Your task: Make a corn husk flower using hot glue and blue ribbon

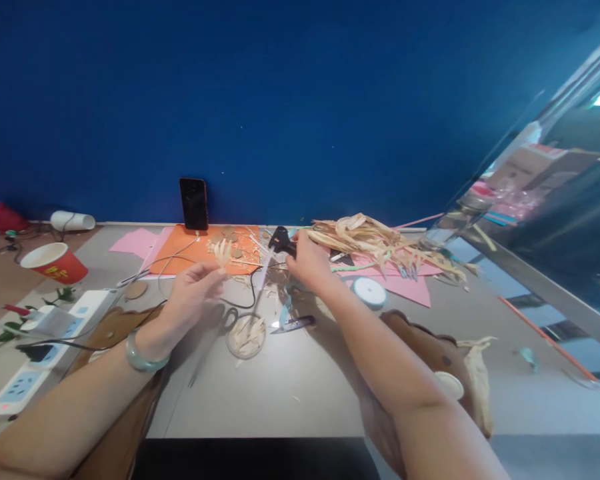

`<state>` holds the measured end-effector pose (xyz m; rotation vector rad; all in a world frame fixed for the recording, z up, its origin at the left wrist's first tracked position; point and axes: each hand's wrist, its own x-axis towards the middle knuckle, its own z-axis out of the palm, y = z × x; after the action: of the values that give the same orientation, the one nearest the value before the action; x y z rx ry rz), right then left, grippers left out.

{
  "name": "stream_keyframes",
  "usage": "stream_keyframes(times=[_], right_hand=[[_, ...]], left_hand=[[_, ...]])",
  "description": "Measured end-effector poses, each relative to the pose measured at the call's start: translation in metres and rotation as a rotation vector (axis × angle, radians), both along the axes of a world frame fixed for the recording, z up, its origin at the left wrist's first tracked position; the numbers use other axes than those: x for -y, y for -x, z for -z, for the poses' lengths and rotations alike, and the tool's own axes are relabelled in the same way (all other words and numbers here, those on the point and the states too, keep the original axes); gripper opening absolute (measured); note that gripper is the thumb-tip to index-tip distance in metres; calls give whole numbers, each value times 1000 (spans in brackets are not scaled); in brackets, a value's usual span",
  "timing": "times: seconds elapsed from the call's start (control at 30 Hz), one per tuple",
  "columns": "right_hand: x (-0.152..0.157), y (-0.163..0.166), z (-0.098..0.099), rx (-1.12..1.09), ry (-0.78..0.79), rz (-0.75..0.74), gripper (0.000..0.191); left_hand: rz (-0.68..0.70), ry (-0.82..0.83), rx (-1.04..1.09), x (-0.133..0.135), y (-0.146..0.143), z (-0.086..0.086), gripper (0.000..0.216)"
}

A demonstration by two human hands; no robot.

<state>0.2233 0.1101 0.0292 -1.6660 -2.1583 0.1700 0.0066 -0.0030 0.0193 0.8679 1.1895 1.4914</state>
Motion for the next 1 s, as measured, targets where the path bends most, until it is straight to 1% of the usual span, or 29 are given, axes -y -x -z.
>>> stream_keyframes(times=[0.07, 0.13, 0.17, 0.2, 0.23, 0.27, 0.33, 0.43, 0.67, 0.83, 1.0], right_hand=[[3, -1, -8, -280, -49, -2, 35], [10, 0, -16, -540, -27, -77, 29], [16, 1, -20, -641, 23, -137, 28], [23, 2, -24, -721, 114, -224, 29], [31, 4, -27, -784, 199, -316, 31], [39, 5, -31, -814, 251, -381, 32], [54, 7, -37, -763, 331, -471, 31], [68, 7, -41, -661, 393, -540, 31], [71, 9, -35, -507, 363, -473, 31], [75, 13, -40, -405, 305, -498, 29], [75, 14, -42, -353, 292, -514, 33]], left_hand=[[-9, -12, 0, -2, 1, 1, 29], [-4, -9, -6, -2, 2, 2, 29], [1, -9, -8, -2, 3, 2, 29], [6, -13, -6, -2, 3, 2, 28], [11, -18, 0, -2, 3, 1, 28], [13, -23, 10, -2, 4, 1, 27], [10, -20, 30, -1, 4, -1, 26], [0, 10, 44, -1, 3, -3, 26], [17, -17, 42, -1, 2, -3, 25], [30, -22, 19, -1, 2, 0, 26], [42, -8, 27, -1, 2, 1, 27]])
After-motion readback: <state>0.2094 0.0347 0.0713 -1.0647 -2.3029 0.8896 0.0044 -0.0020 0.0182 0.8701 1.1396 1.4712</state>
